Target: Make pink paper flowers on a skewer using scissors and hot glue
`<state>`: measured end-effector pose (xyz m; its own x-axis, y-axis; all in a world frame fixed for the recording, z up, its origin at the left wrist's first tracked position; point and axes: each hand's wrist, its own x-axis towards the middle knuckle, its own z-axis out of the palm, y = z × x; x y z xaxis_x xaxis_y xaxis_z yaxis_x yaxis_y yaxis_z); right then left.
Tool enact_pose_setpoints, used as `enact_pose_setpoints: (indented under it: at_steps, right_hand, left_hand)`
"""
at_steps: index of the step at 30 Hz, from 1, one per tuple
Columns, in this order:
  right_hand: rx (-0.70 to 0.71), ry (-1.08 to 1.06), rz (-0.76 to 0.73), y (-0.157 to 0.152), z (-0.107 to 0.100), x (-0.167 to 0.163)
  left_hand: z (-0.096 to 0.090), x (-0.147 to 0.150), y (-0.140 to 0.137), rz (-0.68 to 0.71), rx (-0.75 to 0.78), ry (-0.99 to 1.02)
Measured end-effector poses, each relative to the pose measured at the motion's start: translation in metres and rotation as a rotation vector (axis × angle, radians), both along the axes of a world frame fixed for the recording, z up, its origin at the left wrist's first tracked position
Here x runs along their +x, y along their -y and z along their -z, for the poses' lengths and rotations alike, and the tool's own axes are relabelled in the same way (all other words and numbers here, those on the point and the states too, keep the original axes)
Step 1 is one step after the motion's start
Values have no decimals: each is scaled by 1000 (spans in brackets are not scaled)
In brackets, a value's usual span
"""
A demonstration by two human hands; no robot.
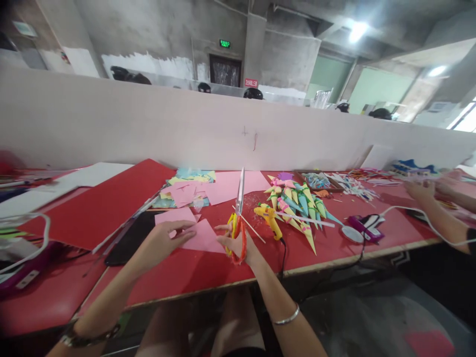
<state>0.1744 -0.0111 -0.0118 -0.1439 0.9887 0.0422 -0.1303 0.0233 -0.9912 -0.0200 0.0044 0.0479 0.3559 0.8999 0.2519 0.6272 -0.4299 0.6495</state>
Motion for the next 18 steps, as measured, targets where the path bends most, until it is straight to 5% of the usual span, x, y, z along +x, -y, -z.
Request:
enact_pose_setpoints:
  at_steps: [5, 9, 12, 15, 18]
  right_hand:
    - [54, 29, 8, 8, -3, -9]
    - [184, 109, 89, 4, -4, -19]
    - [139, 66, 136, -4, -3, -28]
    - [106, 29, 153, -10, -2, -39]
    - [105, -8, 139, -18, -2, -47]
  left_hand:
    - [-8, 1, -1, 63, 144, -6]
    - [14, -2, 2, -248, 318, 214]
    - [35, -1, 5, -467, 150, 482]
    - [48, 8, 4, -323, -119, 501]
    - [47, 20, -4, -204, -201, 448]
